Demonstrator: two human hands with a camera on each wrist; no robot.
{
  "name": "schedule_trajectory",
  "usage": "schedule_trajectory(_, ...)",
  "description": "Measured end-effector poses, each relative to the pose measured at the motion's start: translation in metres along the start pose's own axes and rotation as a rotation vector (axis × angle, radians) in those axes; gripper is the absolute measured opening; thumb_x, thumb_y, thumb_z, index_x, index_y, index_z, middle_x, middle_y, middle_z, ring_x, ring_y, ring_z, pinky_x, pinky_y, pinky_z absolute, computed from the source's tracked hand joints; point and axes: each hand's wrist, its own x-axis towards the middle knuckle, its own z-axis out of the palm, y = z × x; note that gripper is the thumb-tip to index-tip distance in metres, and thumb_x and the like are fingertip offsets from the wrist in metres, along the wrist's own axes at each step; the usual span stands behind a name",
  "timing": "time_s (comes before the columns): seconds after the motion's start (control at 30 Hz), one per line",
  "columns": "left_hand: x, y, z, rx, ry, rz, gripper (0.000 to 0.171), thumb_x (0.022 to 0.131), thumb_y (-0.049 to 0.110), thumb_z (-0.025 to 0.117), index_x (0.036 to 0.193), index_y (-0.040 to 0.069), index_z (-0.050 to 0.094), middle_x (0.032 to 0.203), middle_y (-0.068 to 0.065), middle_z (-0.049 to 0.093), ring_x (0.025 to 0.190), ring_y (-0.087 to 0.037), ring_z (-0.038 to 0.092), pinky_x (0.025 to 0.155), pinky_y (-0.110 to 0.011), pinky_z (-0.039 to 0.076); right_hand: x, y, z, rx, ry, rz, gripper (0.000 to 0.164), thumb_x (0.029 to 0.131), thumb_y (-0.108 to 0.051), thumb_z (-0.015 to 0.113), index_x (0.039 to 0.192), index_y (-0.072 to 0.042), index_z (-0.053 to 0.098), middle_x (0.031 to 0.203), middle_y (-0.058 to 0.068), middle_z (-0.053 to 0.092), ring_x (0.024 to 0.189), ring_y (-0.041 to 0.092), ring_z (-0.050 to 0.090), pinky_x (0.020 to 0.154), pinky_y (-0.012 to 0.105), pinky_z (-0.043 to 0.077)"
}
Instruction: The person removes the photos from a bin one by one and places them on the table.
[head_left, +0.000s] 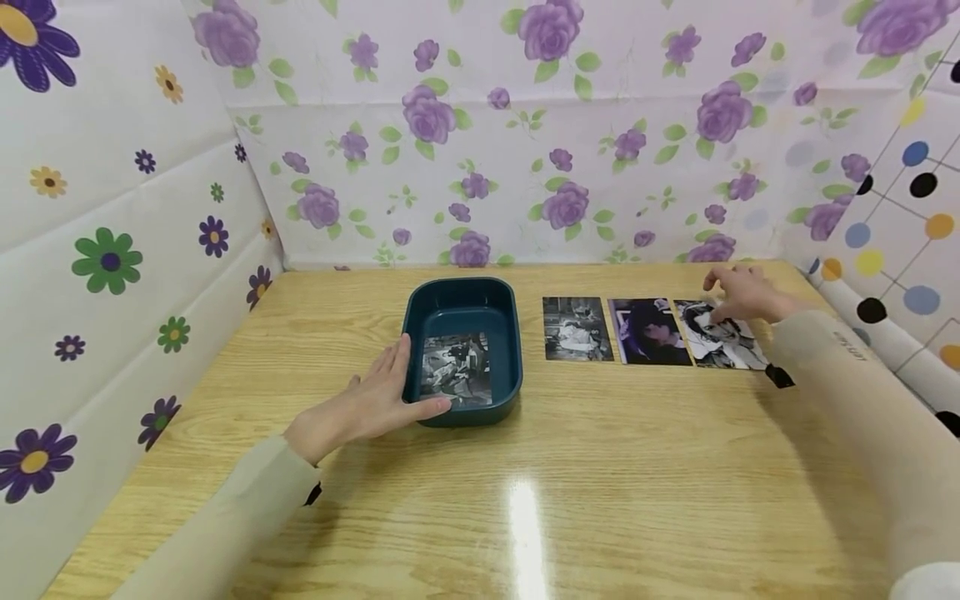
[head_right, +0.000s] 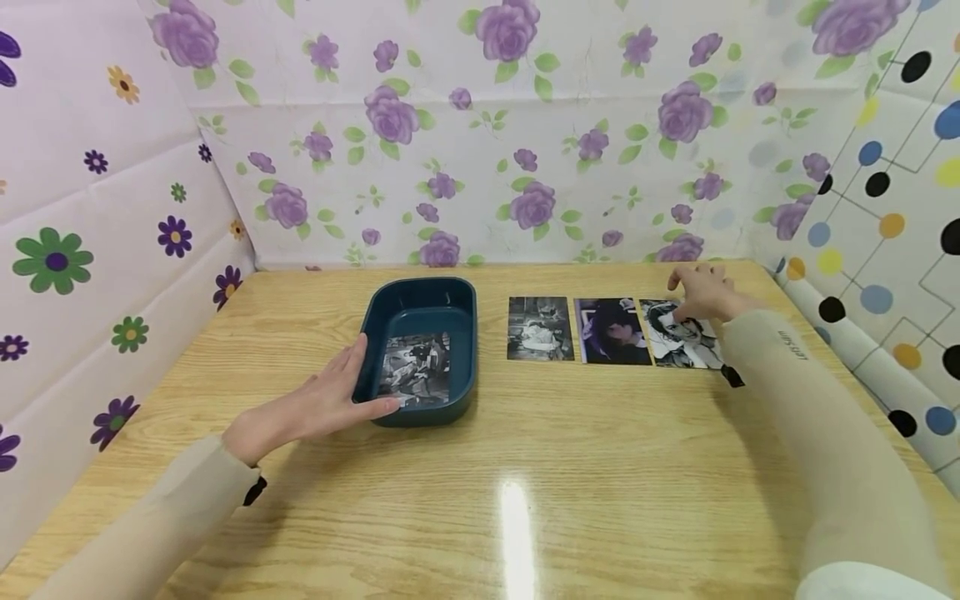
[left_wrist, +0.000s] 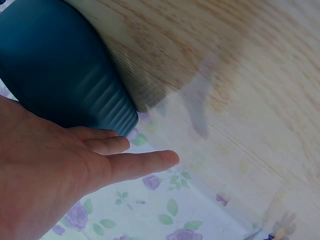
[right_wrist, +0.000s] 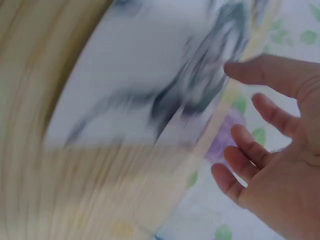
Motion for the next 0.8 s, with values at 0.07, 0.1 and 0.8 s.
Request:
schedule_trajectory(0.07,0.0,-0.001,0.0,0.004,-0.001,-0.002,0.123,0.076,0.085,0.045,0.152,0.016,-0.022,0.163,-0.009,-0.012,0.152,-0.032,-0.005,0.109,-0.074,0.005,0.004,-0.008,0.0,0.085,0.035,-0.021,0.047,0.078,-0.007,0.069,0.117,0.006,0.046,0.121,0.04,0.048,0.112,0.055,0.042,0.093,0.064,0.035)
schedule_trajectory(0.1,0.0,-0.001,0.0,0.005,-0.002,-0.004,0.123,0.076,0.086,0.045,0.152,0.016,-0.022,0.163,-0.009,-0.012,0.152,-0.032,-0.005,0.109,-0.074,0.005,0.006,-0.013,-0.001,0.136,0.05,-0.033,0.045,0.081,-0.007,0.067,0.118,0.008,0.045,0.122,0.039,0.049,0.112,0.053,0.045,0.094,0.063,0.037)
schedule_trajectory(0.8,0.0,-0.004,0.0,-0.001,0.004,-0.004,0.121,0.076,0.085,0.045,0.153,0.018,-0.021,0.163,-0.007,-0.011,0.152,-0.031,-0.004,0.11,-0.073,0.007,0.072,-0.241,0.008,0.626,-0.218,-0.403,0.049,0.089,-0.03,0.07,0.133,-0.019,0.05,0.11,0.011,0.062,0.103,0.03,0.06,0.089,0.04,0.051)
